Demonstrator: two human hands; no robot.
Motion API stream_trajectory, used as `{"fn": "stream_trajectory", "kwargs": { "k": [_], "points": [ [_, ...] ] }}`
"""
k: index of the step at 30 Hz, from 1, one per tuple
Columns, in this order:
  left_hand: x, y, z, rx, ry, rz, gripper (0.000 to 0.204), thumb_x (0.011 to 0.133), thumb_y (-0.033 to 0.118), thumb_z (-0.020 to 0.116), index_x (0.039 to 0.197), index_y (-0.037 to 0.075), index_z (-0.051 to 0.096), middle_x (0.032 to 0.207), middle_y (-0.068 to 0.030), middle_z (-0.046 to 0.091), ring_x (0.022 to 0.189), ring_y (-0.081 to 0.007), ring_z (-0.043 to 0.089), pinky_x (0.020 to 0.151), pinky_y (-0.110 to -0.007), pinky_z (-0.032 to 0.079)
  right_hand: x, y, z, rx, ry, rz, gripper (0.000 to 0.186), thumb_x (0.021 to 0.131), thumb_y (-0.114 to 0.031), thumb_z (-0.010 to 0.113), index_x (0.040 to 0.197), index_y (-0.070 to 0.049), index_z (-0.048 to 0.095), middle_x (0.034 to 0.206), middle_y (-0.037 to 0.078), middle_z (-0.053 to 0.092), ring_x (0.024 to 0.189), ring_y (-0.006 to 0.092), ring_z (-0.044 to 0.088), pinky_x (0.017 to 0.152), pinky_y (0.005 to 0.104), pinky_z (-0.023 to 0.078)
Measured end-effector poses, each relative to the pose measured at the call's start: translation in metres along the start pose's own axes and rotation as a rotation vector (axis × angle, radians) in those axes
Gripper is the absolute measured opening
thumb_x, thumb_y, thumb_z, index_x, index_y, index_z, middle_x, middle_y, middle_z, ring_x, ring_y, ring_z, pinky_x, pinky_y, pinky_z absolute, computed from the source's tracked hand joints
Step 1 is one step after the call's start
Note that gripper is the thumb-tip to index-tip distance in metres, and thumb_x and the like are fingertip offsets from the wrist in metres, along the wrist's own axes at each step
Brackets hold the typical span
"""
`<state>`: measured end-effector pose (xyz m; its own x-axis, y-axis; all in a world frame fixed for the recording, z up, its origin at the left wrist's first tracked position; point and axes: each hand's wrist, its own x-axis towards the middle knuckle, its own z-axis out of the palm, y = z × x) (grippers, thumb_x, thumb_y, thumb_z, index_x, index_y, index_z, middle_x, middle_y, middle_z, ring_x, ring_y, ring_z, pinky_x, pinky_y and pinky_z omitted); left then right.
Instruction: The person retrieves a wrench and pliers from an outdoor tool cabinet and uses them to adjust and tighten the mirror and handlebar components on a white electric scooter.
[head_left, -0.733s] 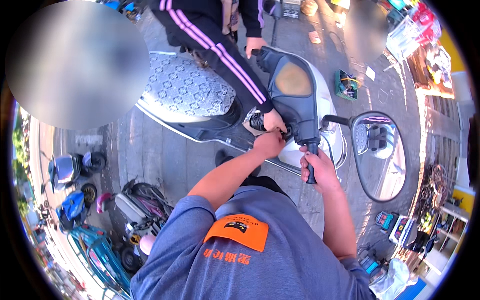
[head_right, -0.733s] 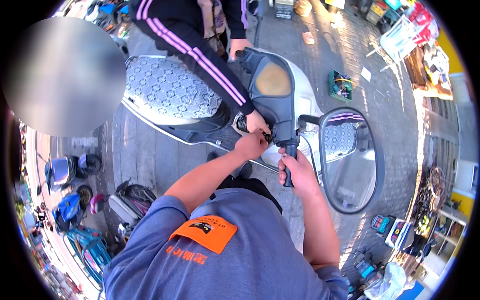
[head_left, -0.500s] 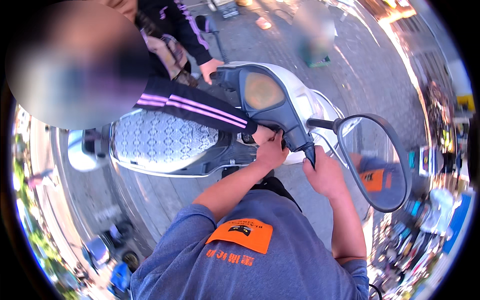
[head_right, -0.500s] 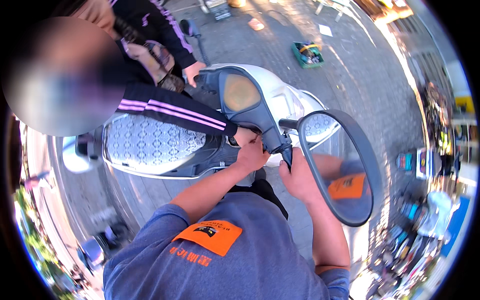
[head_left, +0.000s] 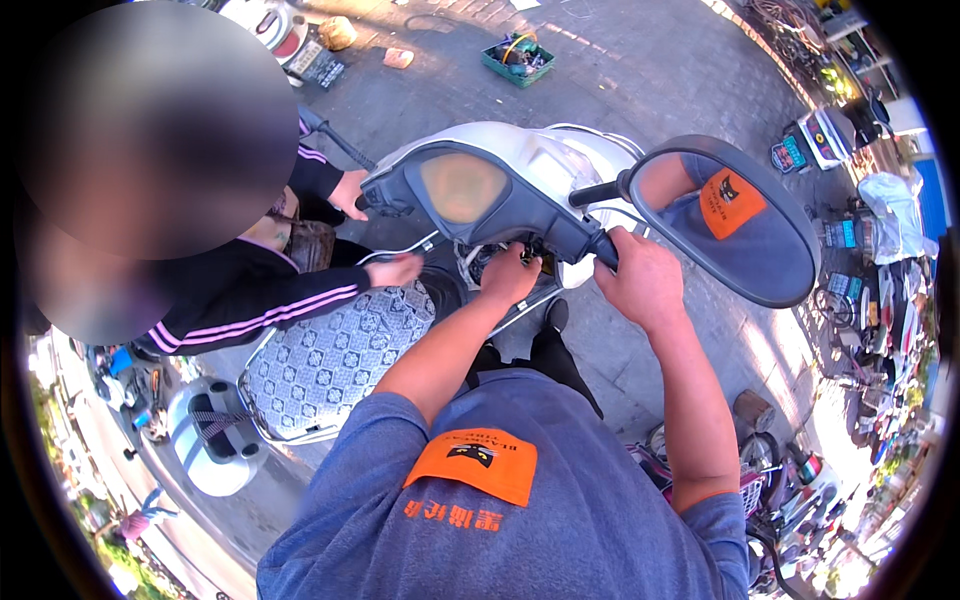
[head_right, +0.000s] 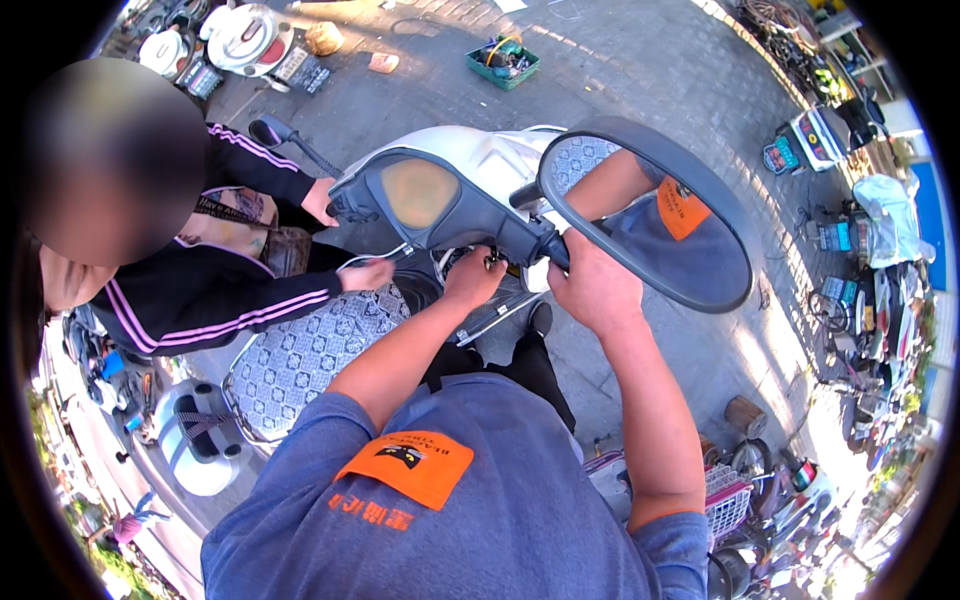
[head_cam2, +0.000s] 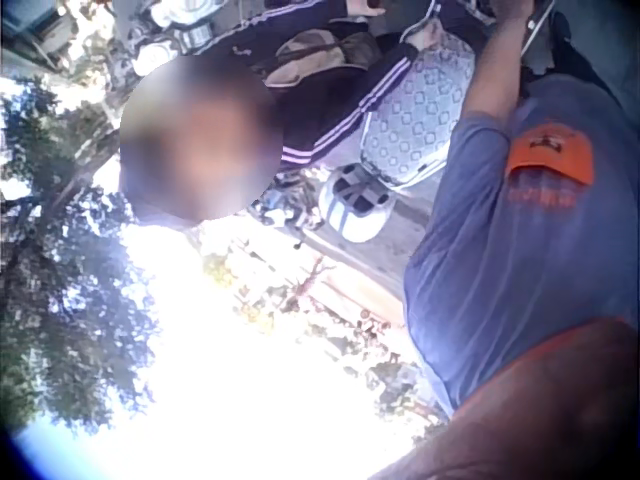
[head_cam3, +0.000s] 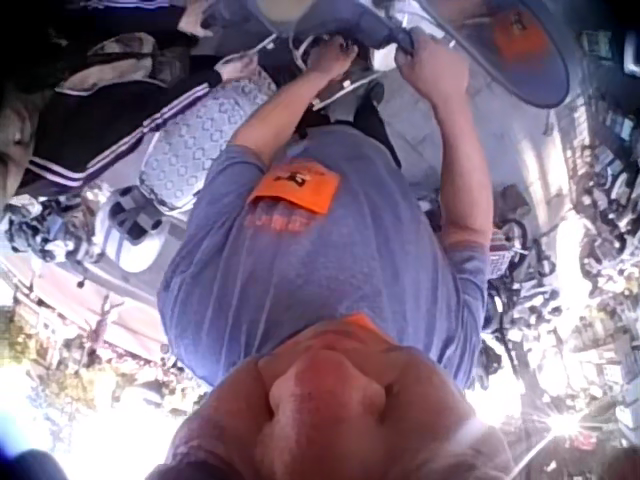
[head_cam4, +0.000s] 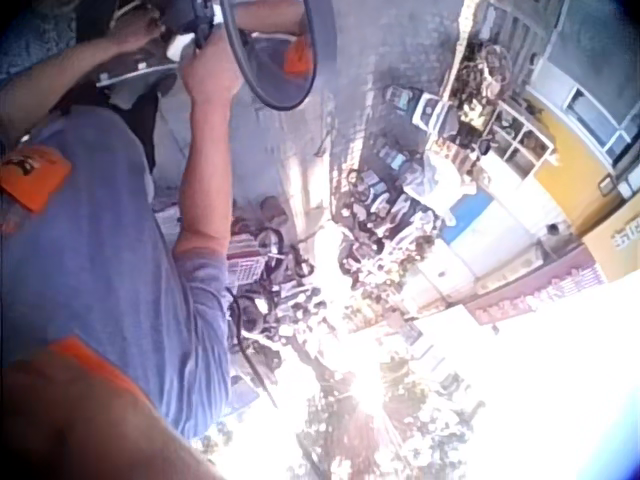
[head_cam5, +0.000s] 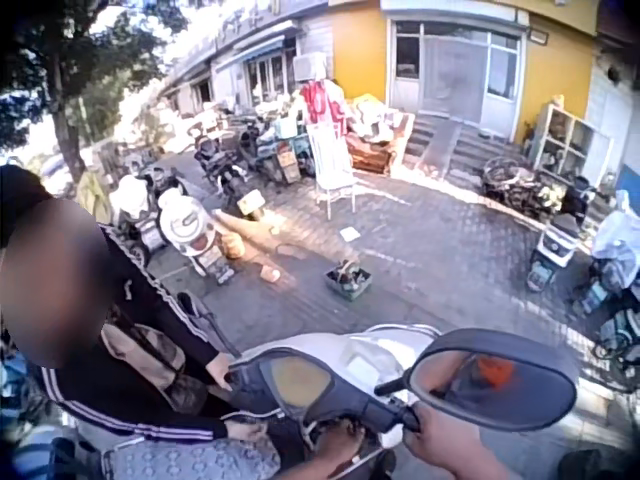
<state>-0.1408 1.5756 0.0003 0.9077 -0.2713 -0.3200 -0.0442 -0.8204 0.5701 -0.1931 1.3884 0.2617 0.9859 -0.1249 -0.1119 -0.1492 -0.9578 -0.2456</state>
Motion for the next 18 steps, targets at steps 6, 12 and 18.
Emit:
{"fn": "stream_trajectory", "kwargs": {
  "k": [6, 12, 18],
  "points": [
    [-0.007, 0.02, -0.016, 0.153, 0.02, 0.046, 0.056, 0.103, 0.051, 0.062, 0.146, 0.015, 0.061, 0.114, -0.0151, 0.08, 0.102, -0.0381, 0.078, 0.087, -0.054, 0.061, 0.007, -0.002, 0.0, -0.049, -0.072, 0.007, 0.028, 0.087, -0.03, 0.076, 0.101, -0.006, 0.068, 0.092, 0.018, 0.074, 0.087, 0.0413, 0.074, 0.079, 0.0539, 0.058],
    [0.007, 0.029, -0.031, 0.066, -0.15, -0.053, 0.055, 0.101, 0.055, 0.061, 0.134, 0.012, 0.069, 0.113, -0.0164, 0.08, 0.108, -0.0376, 0.077, 0.091, -0.054, 0.061, 0.007, -0.002, 0.002, -0.069, -0.074, 0.042, 0.028, 0.087, -0.03, 0.075, 0.102, -0.007, 0.069, 0.092, 0.019, 0.074, 0.089, 0.0416, 0.074, 0.079, 0.055, 0.058],
    [0.015, 0.013, 0.0, -0.093, -0.14, -0.13, 0.054, 0.103, 0.053, 0.056, 0.132, 0.009, 0.07, 0.135, -0.0217, 0.071, 0.127, -0.0389, 0.068, 0.102, -0.053, 0.057, 0.01, -0.01, -0.003, -0.099, -0.105, 0.02, 0.032, 0.089, -0.033, 0.074, 0.102, -0.004, 0.069, 0.093, 0.018, 0.076, 0.09, 0.0399, 0.075, 0.081, 0.0526, 0.06]
  ]
}}
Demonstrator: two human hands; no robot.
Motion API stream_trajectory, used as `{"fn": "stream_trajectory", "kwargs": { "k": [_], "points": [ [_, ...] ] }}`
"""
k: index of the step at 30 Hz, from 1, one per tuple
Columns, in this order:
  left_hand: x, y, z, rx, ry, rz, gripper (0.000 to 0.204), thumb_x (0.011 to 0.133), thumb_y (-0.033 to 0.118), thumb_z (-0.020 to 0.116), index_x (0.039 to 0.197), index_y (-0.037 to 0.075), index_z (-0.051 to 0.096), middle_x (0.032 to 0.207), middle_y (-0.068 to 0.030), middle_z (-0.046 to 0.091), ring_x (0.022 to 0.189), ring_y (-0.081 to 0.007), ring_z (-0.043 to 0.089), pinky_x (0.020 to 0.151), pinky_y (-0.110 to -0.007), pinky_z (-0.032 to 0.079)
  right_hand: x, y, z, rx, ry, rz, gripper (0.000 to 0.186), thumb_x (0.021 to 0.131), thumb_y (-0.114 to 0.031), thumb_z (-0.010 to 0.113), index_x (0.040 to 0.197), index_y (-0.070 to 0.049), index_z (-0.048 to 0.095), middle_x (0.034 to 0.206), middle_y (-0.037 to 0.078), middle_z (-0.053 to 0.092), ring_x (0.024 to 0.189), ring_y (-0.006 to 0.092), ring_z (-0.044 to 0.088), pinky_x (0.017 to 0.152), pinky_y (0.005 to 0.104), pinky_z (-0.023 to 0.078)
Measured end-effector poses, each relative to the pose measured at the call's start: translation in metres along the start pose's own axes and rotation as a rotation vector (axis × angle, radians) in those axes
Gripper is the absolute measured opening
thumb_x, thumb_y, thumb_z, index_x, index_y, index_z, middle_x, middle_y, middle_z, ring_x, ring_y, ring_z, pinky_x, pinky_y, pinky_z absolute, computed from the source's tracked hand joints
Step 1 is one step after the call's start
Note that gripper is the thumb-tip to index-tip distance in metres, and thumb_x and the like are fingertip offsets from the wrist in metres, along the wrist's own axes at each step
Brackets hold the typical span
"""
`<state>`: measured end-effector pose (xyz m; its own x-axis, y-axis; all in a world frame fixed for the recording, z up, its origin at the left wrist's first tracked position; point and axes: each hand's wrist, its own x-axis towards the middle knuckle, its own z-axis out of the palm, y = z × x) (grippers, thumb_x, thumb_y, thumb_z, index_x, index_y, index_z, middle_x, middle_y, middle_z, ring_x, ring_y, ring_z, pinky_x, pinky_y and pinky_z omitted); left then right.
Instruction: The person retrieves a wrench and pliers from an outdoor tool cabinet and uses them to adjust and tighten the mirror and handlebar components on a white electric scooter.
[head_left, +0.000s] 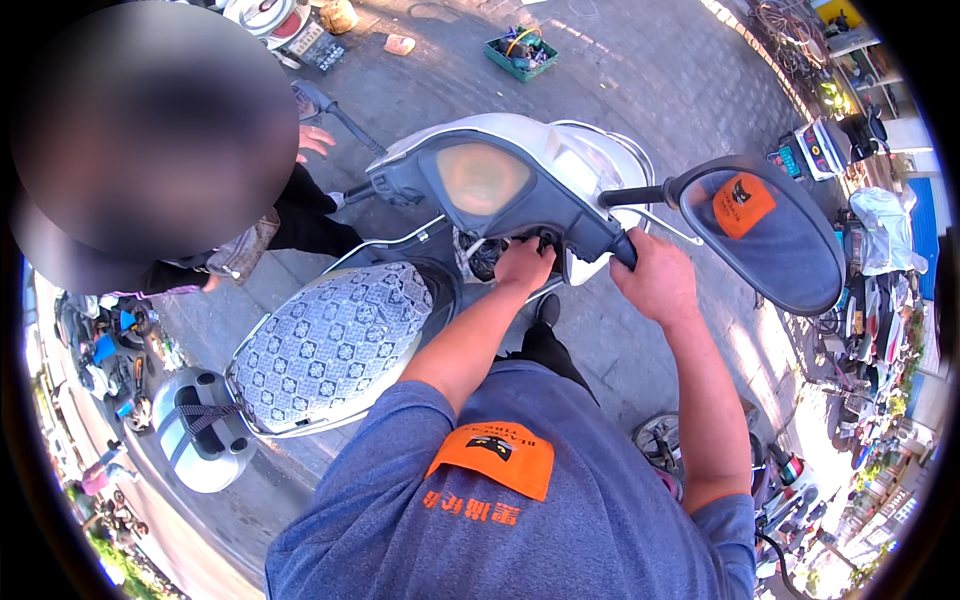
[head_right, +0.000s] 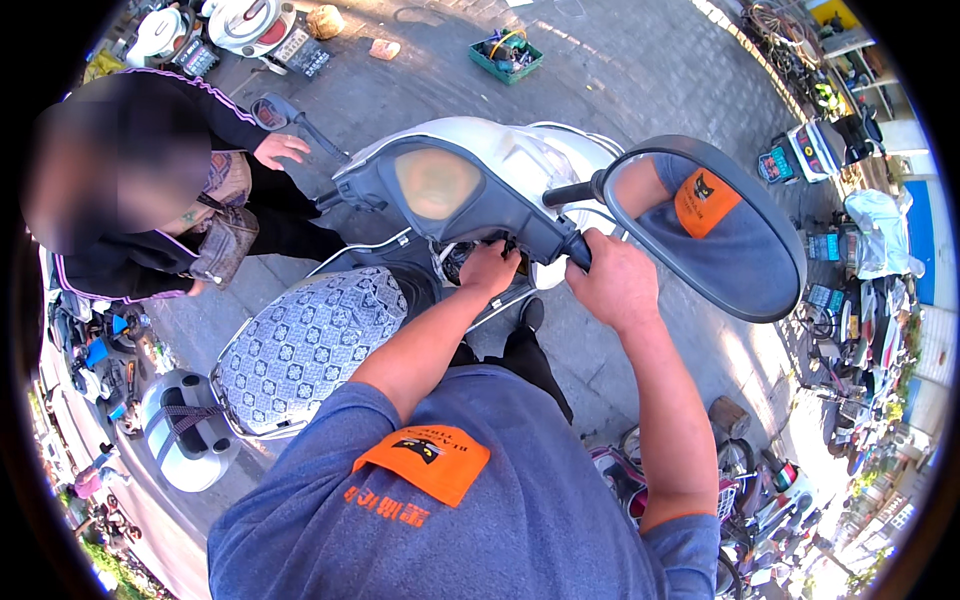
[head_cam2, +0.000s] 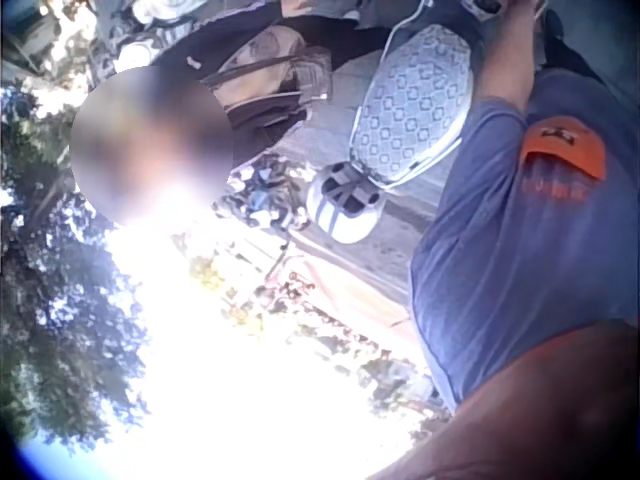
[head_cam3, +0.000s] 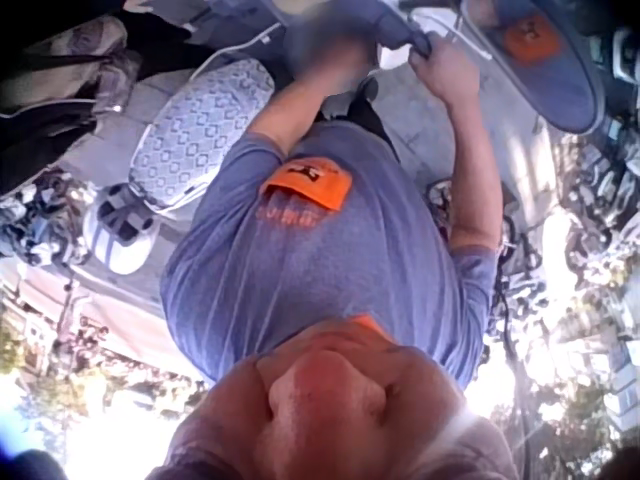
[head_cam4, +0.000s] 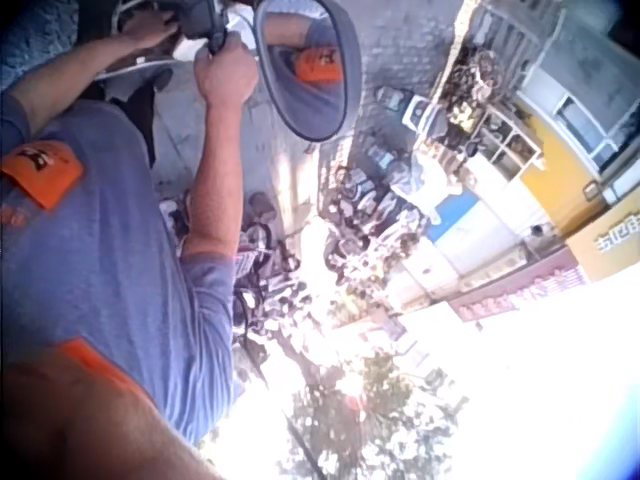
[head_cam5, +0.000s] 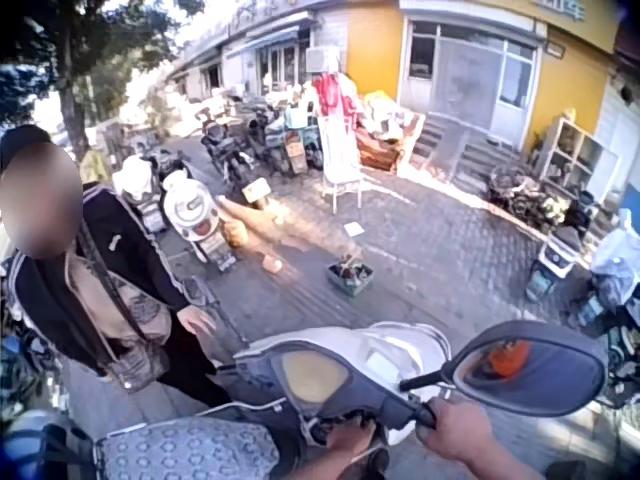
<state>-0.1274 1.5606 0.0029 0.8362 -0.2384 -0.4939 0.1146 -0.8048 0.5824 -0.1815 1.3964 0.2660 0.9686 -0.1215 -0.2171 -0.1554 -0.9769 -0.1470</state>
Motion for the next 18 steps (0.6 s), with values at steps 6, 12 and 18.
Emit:
{"fn": "stream_trajectory", "kwargs": {
  "k": [6, 12, 18],
  "points": [
    [-0.005, -0.001, 0.002, 0.241, 0.134, 0.182, 0.037, 0.104, 0.043, 0.059, 0.116, 0.01, 0.069, 0.116, -0.0161, 0.076, 0.107, -0.0374, 0.075, 0.086, -0.054, 0.061, 0.004, 0.001, 0.001, -0.018, -0.023, 0.015, 0.031, 0.089, -0.032, 0.074, 0.101, -0.004, 0.069, 0.093, 0.019, 0.076, 0.09, 0.0401, 0.075, 0.081, 0.0534, 0.059],
    [-0.002, 0.002, -0.006, 0.26, 0.115, 0.211, 0.03, 0.104, 0.04, 0.062, 0.113, 0.012, 0.069, 0.107, -0.0161, 0.077, 0.103, -0.0375, 0.077, 0.079, -0.055, 0.061, 0.006, 0.003, 0.006, -0.018, -0.005, 0.014, 0.03, 0.089, -0.033, 0.074, 0.102, -0.006, 0.07, 0.094, 0.018, 0.075, 0.09, 0.041, 0.074, 0.08, 0.0538, 0.059],
    [-0.036, 0.001, -0.041, 0.142, 0.084, 0.245, 0.051, 0.102, 0.05, 0.064, 0.142, 0.018, 0.064, 0.128, -0.0152, 0.073, 0.118, -0.0347, 0.073, 0.101, -0.053, 0.056, 0.003, 0.005, 0.012, -0.012, 0.043, -0.014, 0.029, 0.088, -0.032, 0.075, 0.103, -0.008, 0.07, 0.096, 0.017, 0.075, 0.091, 0.0409, 0.074, 0.079, 0.0544, 0.058]
  ]
}}
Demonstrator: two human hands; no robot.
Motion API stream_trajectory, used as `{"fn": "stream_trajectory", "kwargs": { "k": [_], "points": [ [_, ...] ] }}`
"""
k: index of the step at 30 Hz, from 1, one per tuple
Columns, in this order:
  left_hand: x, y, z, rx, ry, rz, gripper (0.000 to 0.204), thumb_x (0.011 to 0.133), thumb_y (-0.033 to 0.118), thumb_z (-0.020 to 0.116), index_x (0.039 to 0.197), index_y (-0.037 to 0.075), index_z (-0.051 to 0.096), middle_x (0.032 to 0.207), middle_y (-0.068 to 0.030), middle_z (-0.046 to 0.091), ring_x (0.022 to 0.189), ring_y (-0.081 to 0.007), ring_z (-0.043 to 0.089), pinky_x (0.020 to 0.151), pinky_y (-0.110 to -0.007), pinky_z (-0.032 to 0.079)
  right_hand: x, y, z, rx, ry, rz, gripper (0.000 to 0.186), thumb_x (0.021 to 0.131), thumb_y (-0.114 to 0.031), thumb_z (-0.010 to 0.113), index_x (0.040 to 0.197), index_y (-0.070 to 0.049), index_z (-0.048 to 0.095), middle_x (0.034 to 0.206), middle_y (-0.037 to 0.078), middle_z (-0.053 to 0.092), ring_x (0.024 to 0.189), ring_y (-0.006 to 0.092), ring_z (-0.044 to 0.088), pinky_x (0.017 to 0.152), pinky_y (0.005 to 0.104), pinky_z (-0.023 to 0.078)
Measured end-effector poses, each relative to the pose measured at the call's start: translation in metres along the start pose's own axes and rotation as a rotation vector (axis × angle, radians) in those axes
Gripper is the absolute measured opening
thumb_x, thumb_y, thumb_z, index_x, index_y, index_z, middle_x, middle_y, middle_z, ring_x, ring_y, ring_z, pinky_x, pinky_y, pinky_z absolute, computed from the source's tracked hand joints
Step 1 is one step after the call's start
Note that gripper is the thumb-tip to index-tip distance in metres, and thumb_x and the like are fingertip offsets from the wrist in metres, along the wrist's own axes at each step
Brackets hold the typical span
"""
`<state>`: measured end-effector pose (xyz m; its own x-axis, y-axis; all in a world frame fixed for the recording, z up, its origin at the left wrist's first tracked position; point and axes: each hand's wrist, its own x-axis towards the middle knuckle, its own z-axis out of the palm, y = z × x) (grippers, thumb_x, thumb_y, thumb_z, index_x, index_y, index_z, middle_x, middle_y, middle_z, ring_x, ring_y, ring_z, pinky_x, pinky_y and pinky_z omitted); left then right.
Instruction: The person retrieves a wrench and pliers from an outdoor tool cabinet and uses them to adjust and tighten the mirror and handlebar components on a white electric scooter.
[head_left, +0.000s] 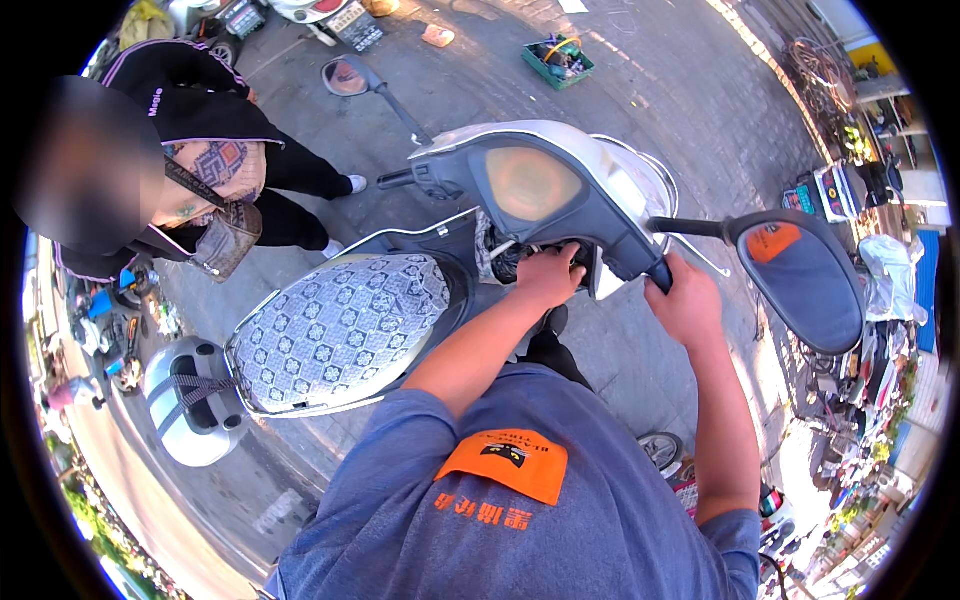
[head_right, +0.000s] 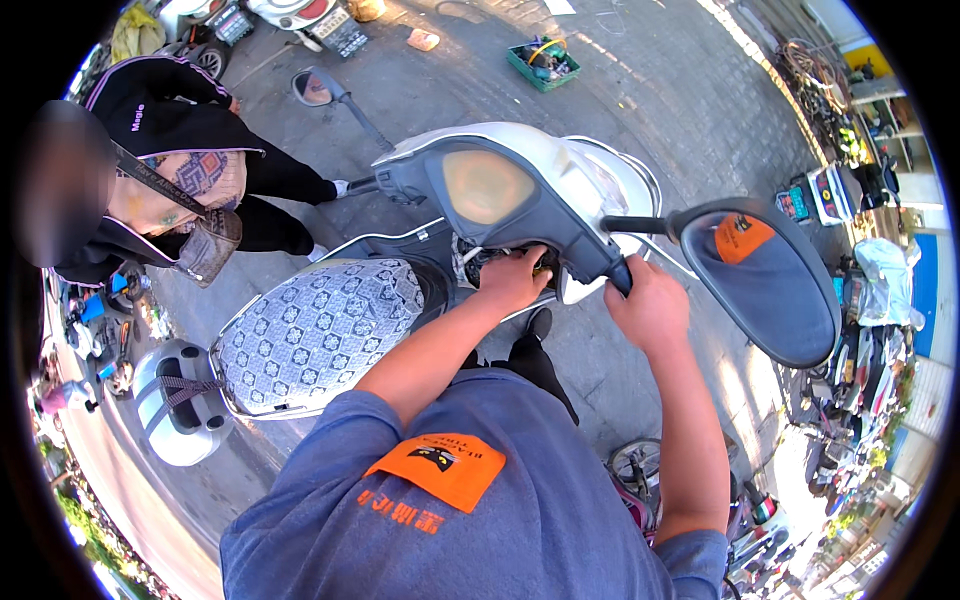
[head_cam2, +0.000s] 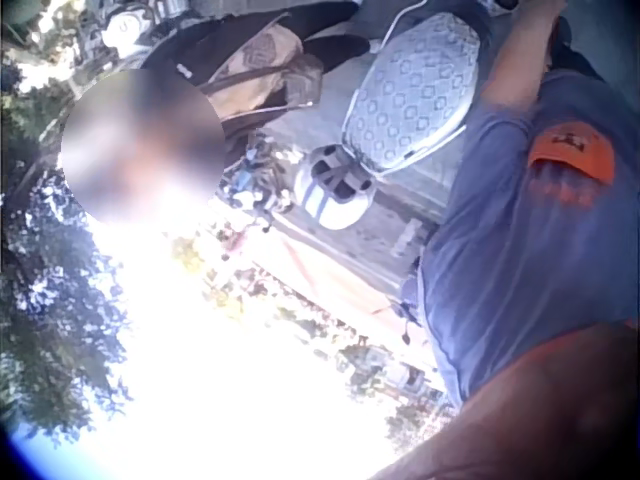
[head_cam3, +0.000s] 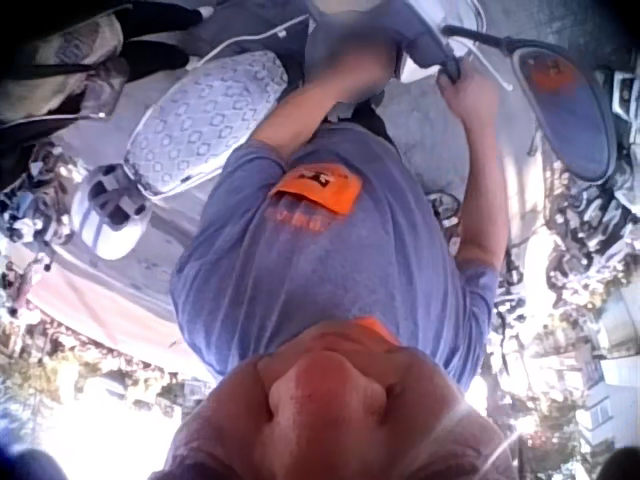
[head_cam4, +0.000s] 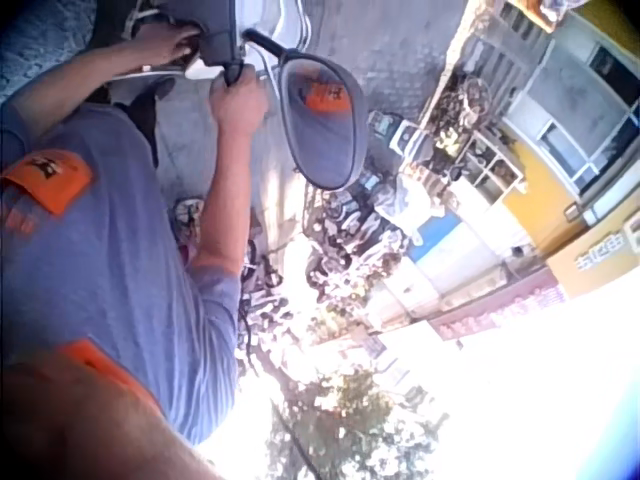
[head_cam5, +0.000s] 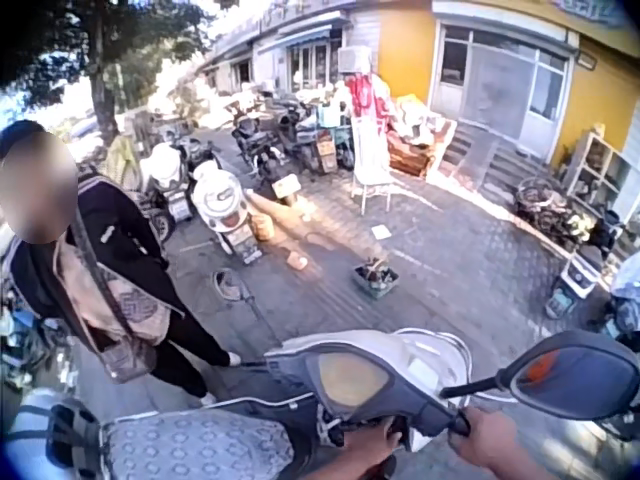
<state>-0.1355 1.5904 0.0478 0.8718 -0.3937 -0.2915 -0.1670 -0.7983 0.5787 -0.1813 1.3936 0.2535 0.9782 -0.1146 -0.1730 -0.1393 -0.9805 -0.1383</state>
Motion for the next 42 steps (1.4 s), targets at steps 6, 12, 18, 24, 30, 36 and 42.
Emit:
{"fn": "stream_trajectory", "kwargs": {
  "k": [6, 12, 18, 24, 30, 36, 42],
  "points": [
    [-0.067, -0.108, -0.097, -0.444, 0.447, -0.137, 0.015, 0.092, 0.023, 0.077, 0.096, 0.009, 0.078, 0.091, -0.0156, 0.075, 0.09, -0.0367, 0.075, 0.082, -0.047, 0.06, -0.008, -0.004, 0.004, -0.104, 0.338, -0.163, 0.033, 0.075, -0.019, 0.087, 0.102, -0.008, 0.073, 0.125, 0.012, 0.067, 0.117, 0.0361, 0.064, 0.097, 0.0502, 0.053],
    [-0.03, -0.215, -0.197, 0.321, 0.552, 0.07, 0.091, 0.082, 0.038, 0.092, 0.155, 0.001, 0.052, 0.158, -0.022, 0.055, 0.153, -0.038, 0.046, 0.126, -0.047, 0.038, -0.002, -0.006, 0.005, -0.167, 0.317, -0.134, 0.034, 0.077, -0.022, 0.086, 0.106, -0.008, 0.076, 0.145, 0.015, 0.059, 0.136, 0.0401, 0.055, 0.115, 0.0558, 0.043],
    [0.014, -0.232, -0.195, 0.158, 0.332, 0.021, 0.086, 0.083, 0.05, 0.089, 0.147, 0.001, 0.057, 0.148, -0.0168, 0.061, 0.139, -0.0378, 0.058, 0.118, -0.048, 0.046, 0.0, -0.007, 0.005, -0.207, 0.249, -0.112, 0.033, 0.079, -0.023, 0.084, 0.107, -0.007, 0.076, 0.147, 0.016, 0.059, 0.134, 0.0395, 0.057, 0.114, 0.0548, 0.045],
    [0.015, -0.233, -0.186, 0.21, 0.447, 0.122, 0.082, 0.084, 0.05, 0.087, 0.144, 0.002, 0.058, 0.144, -0.0149, 0.063, 0.131, -0.039, 0.061, 0.113, -0.048, 0.049, -0.003, -0.006, 0.003, -0.186, 0.219, -0.083, 0.035, 0.08, -0.024, 0.083, 0.11, -0.008, 0.076, 0.149, 0.017, 0.058, 0.134, 0.0394, 0.057, 0.116, 0.0543, 0.044],
    [0.014, -0.23, -0.185, 0.159, 0.369, 0.03, 0.087, 0.083, 0.043, 0.089, 0.15, 0.001, 0.053, 0.153, -0.0187, 0.056, 0.143, -0.039, 0.054, 0.12, -0.047, 0.045, -0.001, -0.006, -0.003, -0.142, 0.211, -0.044, 0.059, 0.082, -0.028, 0.085, 0.135, -0.009, 0.066, 0.15, 0.018, 0.057, 0.138, 0.0394, 0.054, 0.119, 0.0531, 0.042],
    [-0.028, -0.188, -0.135, -0.129, 0.661, -0.001, 0.063, 0.091, 0.022, 0.081, 0.145, 0.002, 0.058, 0.153, -0.0214, 0.056, 0.141, -0.0376, 0.055, 0.118, -0.047, 0.046, -0.001, -0.015, -0.003, -0.186, 0.061, 0.167, 0.076, 0.085, -0.034, 0.086, 0.148, -0.008, 0.055, 0.127, 0.016, 0.066, 0.126, 0.0362, 0.064, 0.109, 0.0513, 0.051],
    [-0.087, -0.085, -0.056, -0.722, 0.088, 0.068, 0.025, 0.098, 0.019, 0.079, 0.114, 0.001, 0.074, 0.107, -0.012, 0.077, 0.092, -0.0199, 0.076, 0.087, -0.033, 0.06, -0.002, -0.01, -0.007, -0.177, 0.048, 0.13, 0.069, 0.087, -0.032, 0.085, 0.144, -0.006, 0.056, 0.12, 0.017, 0.068, 0.115, 0.0358, 0.069, 0.099, 0.0464, 0.057]
  ]
}}
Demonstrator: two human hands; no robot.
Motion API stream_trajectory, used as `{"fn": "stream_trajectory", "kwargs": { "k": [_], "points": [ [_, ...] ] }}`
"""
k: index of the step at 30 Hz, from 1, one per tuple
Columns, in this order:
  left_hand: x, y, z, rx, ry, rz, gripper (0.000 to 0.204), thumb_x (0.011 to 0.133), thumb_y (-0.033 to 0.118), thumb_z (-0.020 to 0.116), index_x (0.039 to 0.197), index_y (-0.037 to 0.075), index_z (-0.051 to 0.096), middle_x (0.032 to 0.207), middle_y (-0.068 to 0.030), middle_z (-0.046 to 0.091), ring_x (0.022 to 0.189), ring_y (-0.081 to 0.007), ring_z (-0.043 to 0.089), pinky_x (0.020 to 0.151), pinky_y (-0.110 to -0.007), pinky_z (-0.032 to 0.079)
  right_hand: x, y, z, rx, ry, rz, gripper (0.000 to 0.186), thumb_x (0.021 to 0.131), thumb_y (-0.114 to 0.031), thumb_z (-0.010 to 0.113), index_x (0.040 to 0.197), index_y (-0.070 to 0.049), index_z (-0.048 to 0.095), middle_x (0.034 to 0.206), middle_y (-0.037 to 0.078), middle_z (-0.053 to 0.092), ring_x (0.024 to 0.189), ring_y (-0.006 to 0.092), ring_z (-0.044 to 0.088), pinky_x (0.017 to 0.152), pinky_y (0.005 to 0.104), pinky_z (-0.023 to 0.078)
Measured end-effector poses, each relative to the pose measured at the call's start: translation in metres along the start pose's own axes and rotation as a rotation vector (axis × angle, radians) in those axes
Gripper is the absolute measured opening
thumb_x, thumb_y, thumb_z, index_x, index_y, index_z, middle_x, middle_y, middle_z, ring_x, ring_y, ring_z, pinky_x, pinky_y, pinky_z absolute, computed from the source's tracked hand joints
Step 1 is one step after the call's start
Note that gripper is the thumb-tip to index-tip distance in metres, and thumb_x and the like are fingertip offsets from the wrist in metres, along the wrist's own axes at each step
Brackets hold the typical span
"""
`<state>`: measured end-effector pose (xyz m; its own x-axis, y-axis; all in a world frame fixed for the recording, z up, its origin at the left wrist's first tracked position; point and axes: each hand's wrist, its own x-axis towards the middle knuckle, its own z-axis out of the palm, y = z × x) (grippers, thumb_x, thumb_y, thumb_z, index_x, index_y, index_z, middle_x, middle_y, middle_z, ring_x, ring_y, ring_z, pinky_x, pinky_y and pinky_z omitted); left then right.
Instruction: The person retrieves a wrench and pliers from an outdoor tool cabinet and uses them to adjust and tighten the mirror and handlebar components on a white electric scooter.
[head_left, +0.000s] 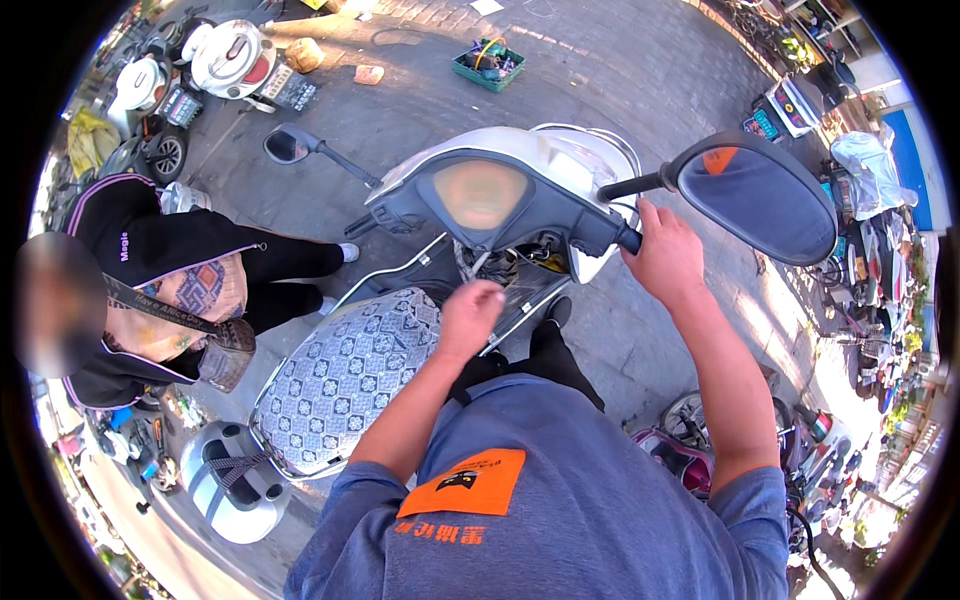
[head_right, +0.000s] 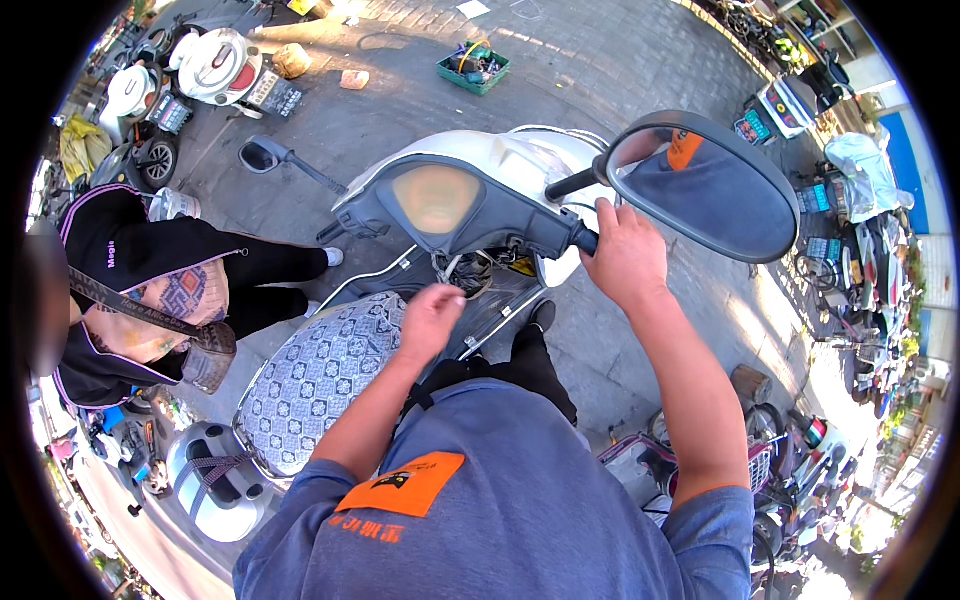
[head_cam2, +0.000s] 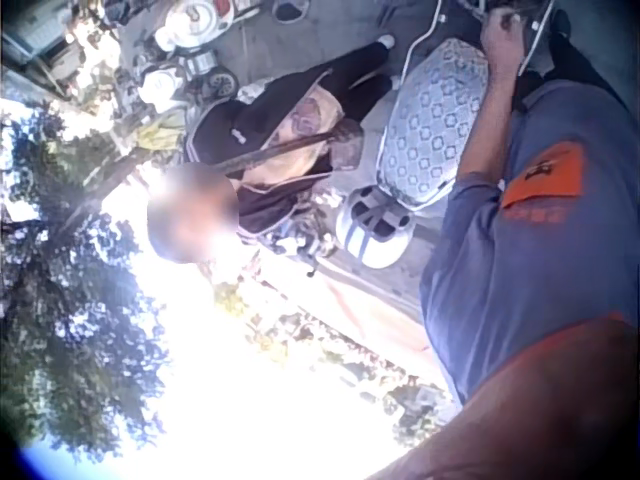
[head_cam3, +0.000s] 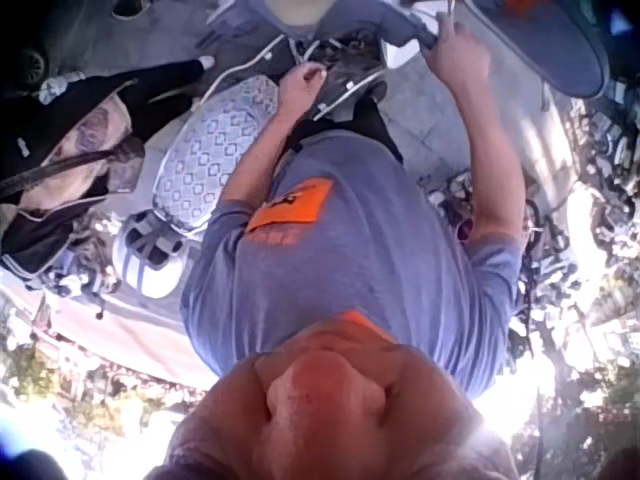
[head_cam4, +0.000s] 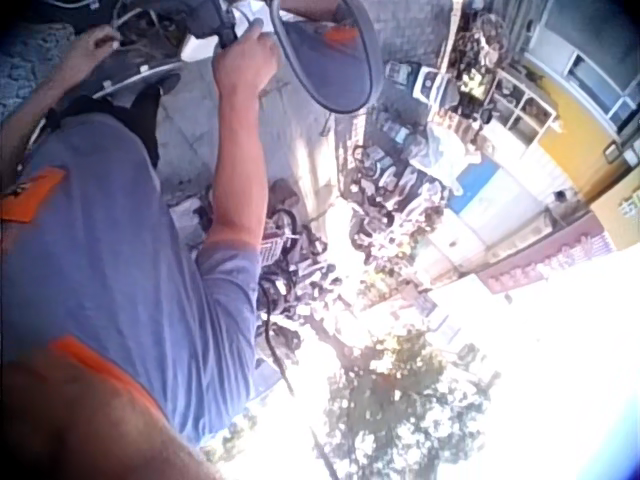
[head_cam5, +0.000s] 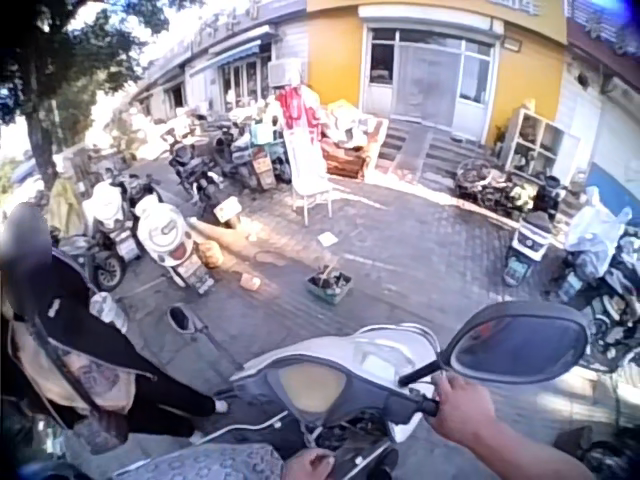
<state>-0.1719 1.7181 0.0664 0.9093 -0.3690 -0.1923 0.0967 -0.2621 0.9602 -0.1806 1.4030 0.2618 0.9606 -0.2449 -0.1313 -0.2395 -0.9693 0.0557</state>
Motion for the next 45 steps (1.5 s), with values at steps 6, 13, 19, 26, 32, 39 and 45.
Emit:
{"fn": "stream_trajectory", "kwargs": {
  "k": [6, 13, 19, 26, 32, 39, 45],
  "points": [
    [0.027, 0.068, 0.091, -0.261, -0.235, 0.005, 0.026, 0.101, 0.02, 0.08, 0.113, -0.001, 0.073, 0.098, -0.0054, 0.077, 0.088, -0.0124, 0.071, 0.082, -0.031, 0.058, 0.001, 0.004, 0.003, 0.002, 0.018, -0.025, 0.072, 0.085, -0.027, 0.085, 0.146, -0.005, 0.055, 0.117, 0.019, 0.068, 0.111, 0.0388, 0.07, 0.098, 0.049, 0.057],
    [0.054, 0.085, 0.123, -0.191, 0.06, 0.056, 0.025, 0.096, 0.02, 0.086, 0.093, -0.001, 0.072, 0.078, -0.0045, 0.075, 0.069, -0.0106, 0.069, 0.065, -0.03, 0.055, 0.003, 0.004, 0.007, 0.026, 0.038, -0.033, 0.068, 0.084, -0.029, 0.085, 0.141, -0.005, 0.056, 0.12, 0.021, 0.066, 0.117, 0.0401, 0.068, 0.101, 0.0497, 0.055],
    [0.056, 0.086, 0.114, -0.03, 0.114, 0.236, 0.028, 0.09, 0.024, 0.09, 0.092, 0.001, 0.073, 0.078, -0.01, 0.077, 0.067, -0.0191, 0.073, 0.065, -0.034, 0.056, 0.002, 0.005, 0.009, 0.029, 0.067, -0.032, 0.07, 0.082, -0.024, 0.085, 0.144, -0.006, 0.057, 0.117, 0.018, 0.067, 0.111, 0.0388, 0.069, 0.097, 0.0498, 0.057],
    [0.06, 0.077, 0.117, -0.005, 0.101, 0.174, 0.039, 0.087, 0.039, 0.091, 0.089, 0.004, 0.073, 0.082, -0.0114, 0.079, 0.075, -0.0296, 0.078, 0.068, -0.039, 0.06, 0.001, 0.005, 0.01, 0.048, 0.096, -0.038, 0.074, 0.08, -0.024, 0.086, 0.145, -0.006, 0.057, 0.118, 0.018, 0.066, 0.112, 0.0388, 0.068, 0.099, 0.0502, 0.055],
    [0.058, 0.088, 0.107, 0.041, -0.01, 0.053, 0.033, 0.092, 0.031, 0.089, 0.093, 0.002, 0.073, 0.082, -0.0095, 0.078, 0.073, -0.0218, 0.076, 0.07, -0.036, 0.058, 0.004, 0.004, 0.007, 0.041, 0.078, -0.04, 0.073, 0.08, -0.025, 0.087, 0.144, -0.006, 0.057, 0.117, 0.018, 0.066, 0.113, 0.0393, 0.068, 0.098, 0.0504, 0.056],
    [0.026, 0.057, -0.001, -0.176, 0.002, -0.044, 0.023, 0.103, 0.024, 0.077, 0.1, 0.001, 0.074, 0.08, -0.003, 0.072, 0.073, -0.0091, 0.067, 0.07, -0.029, 0.055, -0.002, 0.006, 0.016, 0.058, 0.156, -0.056, 0.074, 0.079, -0.024, 0.087, 0.144, -0.007, 0.056, 0.116, 0.017, 0.065, 0.109, 0.0387, 0.068, 0.094, 0.051, 0.056],
    [0.09, 0.097, -0.119, -0.055, 0.315, 0.144, 0.034, 0.112, 0.031, 0.062, 0.115, -0.001, 0.072, 0.101, -0.0098, 0.075, 0.093, -0.0173, 0.07, 0.086, -0.032, 0.055, 0.001, 0.005, 0.01, 0.018, 0.159, -0.071, 0.075, 0.078, -0.025, 0.088, 0.143, -0.006, 0.055, 0.115, 0.017, 0.064, 0.109, 0.0394, 0.068, 0.094, 0.0513, 0.056]
  ]
}}
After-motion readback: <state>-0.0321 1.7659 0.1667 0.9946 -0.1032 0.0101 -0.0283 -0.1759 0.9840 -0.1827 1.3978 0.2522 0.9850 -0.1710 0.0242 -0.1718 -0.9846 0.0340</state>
